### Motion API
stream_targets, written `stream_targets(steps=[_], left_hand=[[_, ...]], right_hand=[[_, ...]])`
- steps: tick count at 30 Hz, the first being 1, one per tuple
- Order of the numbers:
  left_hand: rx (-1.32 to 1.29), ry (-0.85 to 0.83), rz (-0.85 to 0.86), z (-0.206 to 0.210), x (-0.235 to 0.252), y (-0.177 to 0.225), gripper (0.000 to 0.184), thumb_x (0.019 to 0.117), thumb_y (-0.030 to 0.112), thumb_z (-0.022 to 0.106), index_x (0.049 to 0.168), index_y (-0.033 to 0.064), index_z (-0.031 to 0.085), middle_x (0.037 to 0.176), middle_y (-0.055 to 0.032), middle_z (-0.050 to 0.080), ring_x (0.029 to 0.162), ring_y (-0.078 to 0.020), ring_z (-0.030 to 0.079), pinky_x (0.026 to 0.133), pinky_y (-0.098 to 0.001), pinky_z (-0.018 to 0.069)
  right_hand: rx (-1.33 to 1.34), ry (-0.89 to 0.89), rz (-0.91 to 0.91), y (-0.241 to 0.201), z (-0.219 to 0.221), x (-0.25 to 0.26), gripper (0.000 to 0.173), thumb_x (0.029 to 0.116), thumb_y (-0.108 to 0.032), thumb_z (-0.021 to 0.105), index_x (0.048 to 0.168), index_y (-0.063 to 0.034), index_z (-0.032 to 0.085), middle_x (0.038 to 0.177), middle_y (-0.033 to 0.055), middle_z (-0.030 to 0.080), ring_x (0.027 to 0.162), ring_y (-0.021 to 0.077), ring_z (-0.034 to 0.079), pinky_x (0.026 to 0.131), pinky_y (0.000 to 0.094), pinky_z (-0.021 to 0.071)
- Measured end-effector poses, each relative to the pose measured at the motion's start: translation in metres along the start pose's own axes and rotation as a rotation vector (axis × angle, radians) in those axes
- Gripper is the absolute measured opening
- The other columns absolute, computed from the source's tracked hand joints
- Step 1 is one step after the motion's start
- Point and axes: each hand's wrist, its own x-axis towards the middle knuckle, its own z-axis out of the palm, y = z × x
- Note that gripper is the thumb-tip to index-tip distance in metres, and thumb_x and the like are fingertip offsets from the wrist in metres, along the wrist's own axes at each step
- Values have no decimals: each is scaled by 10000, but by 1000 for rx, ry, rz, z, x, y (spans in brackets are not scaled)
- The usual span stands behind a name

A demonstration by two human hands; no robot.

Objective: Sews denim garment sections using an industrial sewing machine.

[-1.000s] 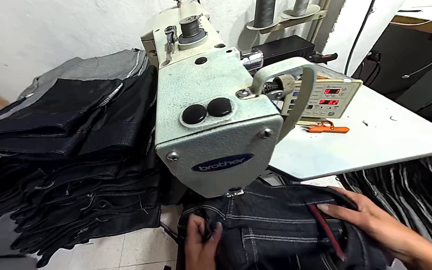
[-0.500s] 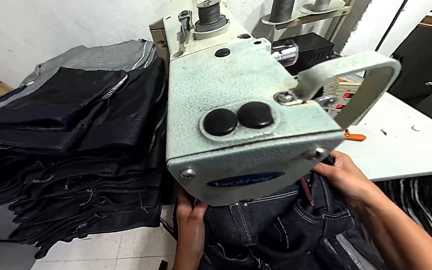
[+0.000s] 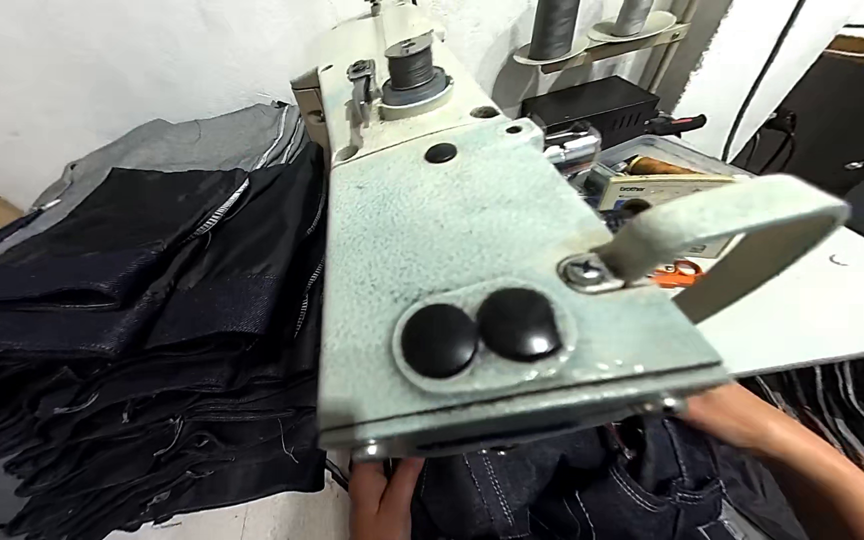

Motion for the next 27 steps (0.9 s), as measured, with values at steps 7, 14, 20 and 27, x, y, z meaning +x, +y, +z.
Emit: stream_targets(steps=[7, 14, 20, 27], left_hand=[[605, 96, 316, -25, -13, 21, 544, 900, 162, 739, 1191, -217, 479, 1047, -263, 614, 871, -161, 642, 764, -281, 555], [842, -117, 579, -35, -31, 46, 186, 961, 164, 676, 940, -11, 736, 872, -154, 708, 849, -208, 679, 798, -291, 561], [1067, -241, 599, -15, -27, 62, 231, 964, 220, 678, 954, -1, 747, 866, -165, 705, 836, -328, 695, 766, -433, 578], [1238, -553, 0, 22, 9, 54, 769, 998, 661, 433, 982, -57, 706, 991, -231, 710, 969, -410, 697, 832, -605, 521]], right_hand=[[-505, 277, -565, -16, 35, 14, 761, 828, -678, 598, 1263, -57, 657, 1205, 170, 659, 1021, 364, 675, 728, 539, 569], [-634, 438, -152, -2, 37, 1, 447, 951, -360, 650, 1139, 45, 670, 948, 243, 635, 803, 451, 670, 581, 581, 529], [-147, 173, 199, 24, 40, -14, 324, 1046, -319, 586, 1028, -6, 669, 780, 167, 654, 762, 335, 661, 714, 565, 503], [267, -20, 236, 11, 14, 16, 274, 1069, -204, 536, 1016, 6, 704, 784, 81, 671, 683, 131, 621, 676, 340, 534]])
